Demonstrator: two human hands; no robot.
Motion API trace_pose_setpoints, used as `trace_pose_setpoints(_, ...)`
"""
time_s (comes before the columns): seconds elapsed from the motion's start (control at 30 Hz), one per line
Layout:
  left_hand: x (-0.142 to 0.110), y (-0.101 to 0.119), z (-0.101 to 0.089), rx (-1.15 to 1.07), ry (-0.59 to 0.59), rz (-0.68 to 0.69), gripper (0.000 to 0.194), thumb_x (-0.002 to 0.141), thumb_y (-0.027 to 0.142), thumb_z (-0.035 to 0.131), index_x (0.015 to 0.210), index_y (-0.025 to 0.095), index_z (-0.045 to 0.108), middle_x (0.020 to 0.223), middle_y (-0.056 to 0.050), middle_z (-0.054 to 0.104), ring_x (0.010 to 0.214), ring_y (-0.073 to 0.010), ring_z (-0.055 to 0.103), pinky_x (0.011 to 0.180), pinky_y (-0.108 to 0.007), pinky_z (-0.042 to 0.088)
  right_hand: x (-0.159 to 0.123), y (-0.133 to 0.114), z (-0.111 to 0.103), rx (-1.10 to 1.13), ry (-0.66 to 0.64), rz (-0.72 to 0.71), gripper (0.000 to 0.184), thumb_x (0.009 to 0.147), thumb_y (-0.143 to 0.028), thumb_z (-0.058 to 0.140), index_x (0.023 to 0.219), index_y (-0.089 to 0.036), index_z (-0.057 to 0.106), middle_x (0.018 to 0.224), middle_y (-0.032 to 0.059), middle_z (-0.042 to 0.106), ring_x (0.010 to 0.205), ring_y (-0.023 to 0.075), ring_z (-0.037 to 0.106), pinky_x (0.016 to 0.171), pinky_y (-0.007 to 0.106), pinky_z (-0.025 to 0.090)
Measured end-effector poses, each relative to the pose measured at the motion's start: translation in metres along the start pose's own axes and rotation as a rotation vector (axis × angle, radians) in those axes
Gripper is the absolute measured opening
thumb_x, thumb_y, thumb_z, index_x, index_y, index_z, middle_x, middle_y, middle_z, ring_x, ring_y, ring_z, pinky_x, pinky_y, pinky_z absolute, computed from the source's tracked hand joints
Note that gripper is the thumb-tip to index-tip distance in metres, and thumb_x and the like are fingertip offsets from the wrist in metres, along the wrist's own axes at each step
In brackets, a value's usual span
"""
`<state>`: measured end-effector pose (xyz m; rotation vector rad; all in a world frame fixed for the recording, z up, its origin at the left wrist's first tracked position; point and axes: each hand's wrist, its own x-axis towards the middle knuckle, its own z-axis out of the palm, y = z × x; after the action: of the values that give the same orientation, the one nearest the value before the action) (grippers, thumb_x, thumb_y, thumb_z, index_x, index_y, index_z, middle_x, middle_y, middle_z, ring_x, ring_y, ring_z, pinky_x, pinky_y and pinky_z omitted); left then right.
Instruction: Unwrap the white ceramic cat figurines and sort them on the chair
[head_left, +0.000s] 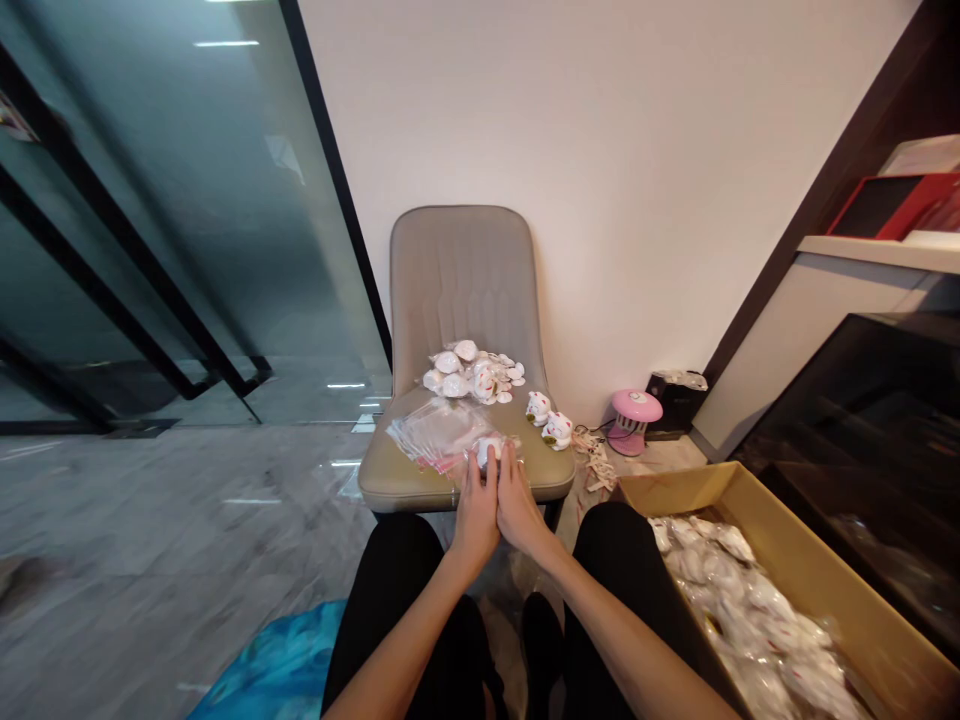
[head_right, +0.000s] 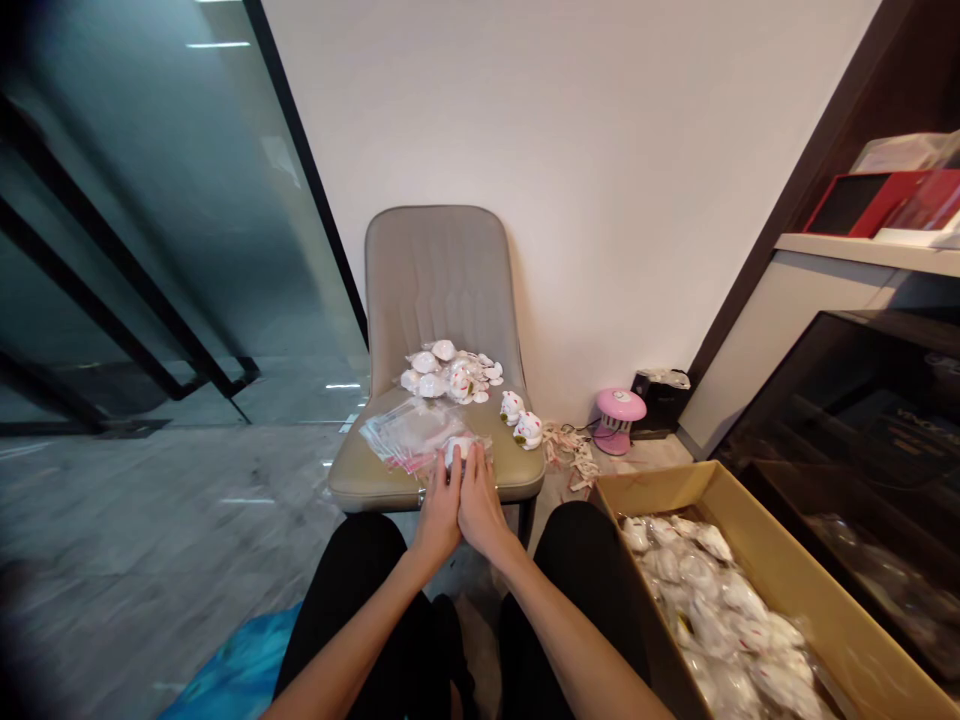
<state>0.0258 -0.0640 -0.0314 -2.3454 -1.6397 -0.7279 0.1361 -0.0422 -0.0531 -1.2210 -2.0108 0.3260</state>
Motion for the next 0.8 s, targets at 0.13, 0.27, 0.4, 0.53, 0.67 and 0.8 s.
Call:
trace_pose_setpoints(0.13,0.002,0.001,0.0,0.069,0.003,0.036,0.094,0.084,0.009,0.053,0.162,0.025,0.004,0.168,-0.014,0.016,0.151,-0.043,0.019,0.115,-0.066,0.028,0.004,0.0,-0.002,-0.07,-0.066,-0.017,0.09,0.092,-0.016,0.046,0.159,-0.011,-0.015,0.166,0.0261,0.001,0.154,0.038,0.004,0.118,0.066,0.025)
trace_pose_setpoints(0.27,0.004,0.001,0.001,0.126,0.024,0.074,0.093,0.083,0.013,0.056,0.162,0.026,0.008,0.168,-0.013,0.016,0.15,-0.0456,0.016,0.116,-0.07,0.02,0.008,-0.001,-0.007,-0.159,-0.112,-0.048,0.094,0.085,-0.011,0.05,0.16,-0.006,-0.007,0.165,0.0284,0.005,0.153,0.0411,0.003,0.118,0.067,0.024)
trace_pose_setpoints(0.4,0.005,-0.003,0.003,0.075,0.032,0.074,0.093,0.083,0.011,0.055,0.162,0.023,0.007,0.167,-0.015,0.018,0.151,-0.0453,0.014,0.115,-0.069,0.024,0.009,-0.001,-0.008,-0.181,-0.092,-0.056,0.096,0.082,-0.006,0.049,0.16,-0.009,-0.007,0.166,0.0252,0.007,0.154,0.0396,0.005,0.118,0.066,0.026)
trace_pose_setpoints(0.53,0.007,-0.008,0.003,-0.093,0.049,0.029,0.094,0.083,0.007,0.051,0.162,0.022,0.003,0.166,-0.017,0.018,0.152,-0.039,0.017,0.115,-0.062,0.03,0.009,-0.003,-0.009,-0.09,-0.003,-0.045,0.092,0.087,-0.008,0.046,0.161,-0.014,-0.009,0.167,0.0213,0.007,0.155,0.0347,0.005,0.12,0.063,0.025)
trace_pose_setpoints(0.67,0.015,-0.014,-0.003,-0.247,0.094,-0.037,0.087,0.087,0.007,0.047,0.162,0.022,0.006,0.167,-0.019,0.011,0.153,-0.0354,0.02,0.116,-0.058,0.032,0.02,-0.004,-0.012,0.082,0.074,-0.018,0.088,0.088,-0.01,0.045,0.162,-0.017,-0.002,0.168,0.0163,0.007,0.156,0.0279,0.008,0.123,0.054,0.025)
trace_pose_setpoints(0.8,0.03,-0.026,0.001,-0.358,0.084,-0.042,0.086,0.087,0.008,0.046,0.162,0.024,0.008,0.167,-0.017,0.013,0.153,-0.0331,0.022,0.117,-0.056,0.034,0.04,0.002,-0.009,0.175,0.116,0.034,0.087,0.087,-0.013,0.049,0.162,-0.02,0.005,0.167,0.016,0.017,0.154,0.0265,0.018,0.122,0.051,0.029)
